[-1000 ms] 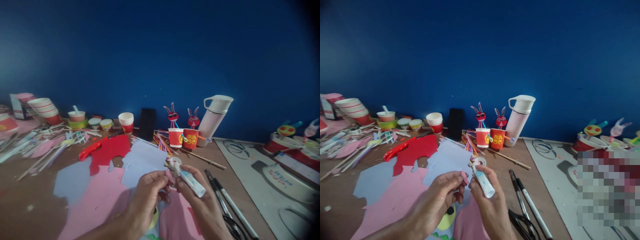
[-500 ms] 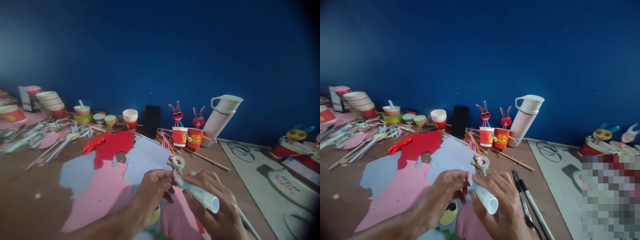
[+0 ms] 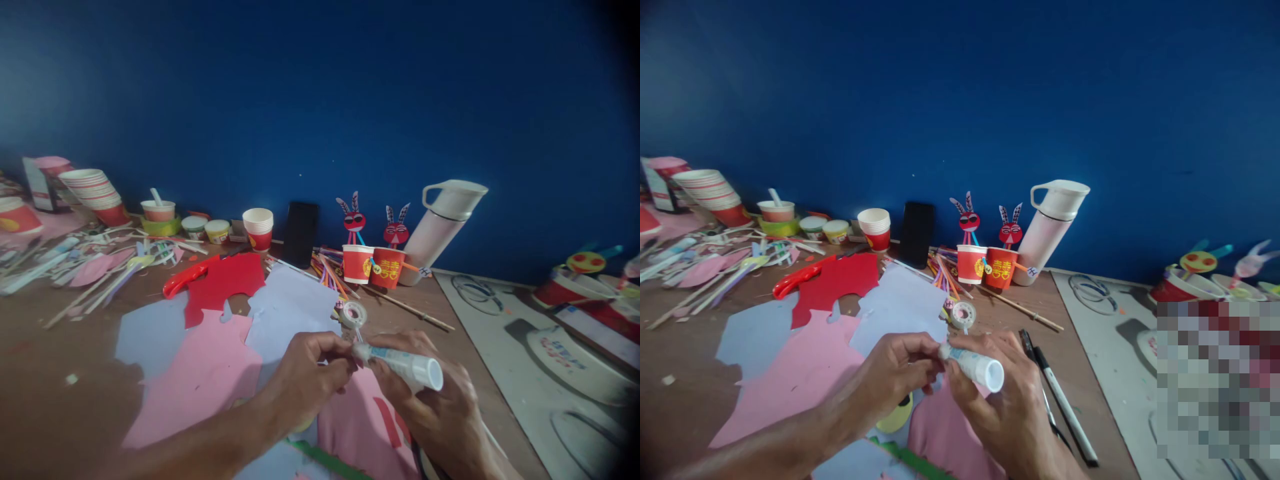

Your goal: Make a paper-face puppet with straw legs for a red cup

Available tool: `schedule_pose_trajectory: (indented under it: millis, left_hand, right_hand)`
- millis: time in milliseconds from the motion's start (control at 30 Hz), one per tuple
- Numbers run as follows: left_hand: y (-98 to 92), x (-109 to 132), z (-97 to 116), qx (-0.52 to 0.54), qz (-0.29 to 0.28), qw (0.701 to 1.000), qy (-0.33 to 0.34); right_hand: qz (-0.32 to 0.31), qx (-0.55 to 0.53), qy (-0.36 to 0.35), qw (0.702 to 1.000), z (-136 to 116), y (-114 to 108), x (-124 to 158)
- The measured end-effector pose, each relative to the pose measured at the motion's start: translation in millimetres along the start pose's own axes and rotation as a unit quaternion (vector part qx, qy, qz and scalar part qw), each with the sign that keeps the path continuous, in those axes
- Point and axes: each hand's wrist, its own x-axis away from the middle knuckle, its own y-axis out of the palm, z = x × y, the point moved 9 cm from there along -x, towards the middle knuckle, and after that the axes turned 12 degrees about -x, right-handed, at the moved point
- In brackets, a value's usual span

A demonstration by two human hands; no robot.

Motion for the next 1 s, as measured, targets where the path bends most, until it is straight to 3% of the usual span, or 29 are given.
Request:
schedule_pose_trajectory:
  millis: [233,433,667,833,1000]
  left_hand:
    - [0.5,1,6,-0.035,0.004,0.999,0.013]
    - [0.7,0,1,-0.032,0.011,0.999,0.005]
    - [2.3,6,20,-0.134,-0.001,0.984,0.115]
    - [6.1,8,28,-0.162,-0.014,0.976,0.147]
    - [16.9,14,31,-0.151,-0.081,0.970,0.171]
  right_hand:
    - [0.035,-0.014,0.062,0.997,11,-5,1]
    - [0.047,-0.026,0.074,0.996,12,-6,2]
    - [0.057,-0.086,0.144,0.984,19,-9,0]
    - [0.035,-0.126,0.189,0.973,25,-7,-1]
    - [0.055,-0.150,0.204,0.966,31,-15,-3]
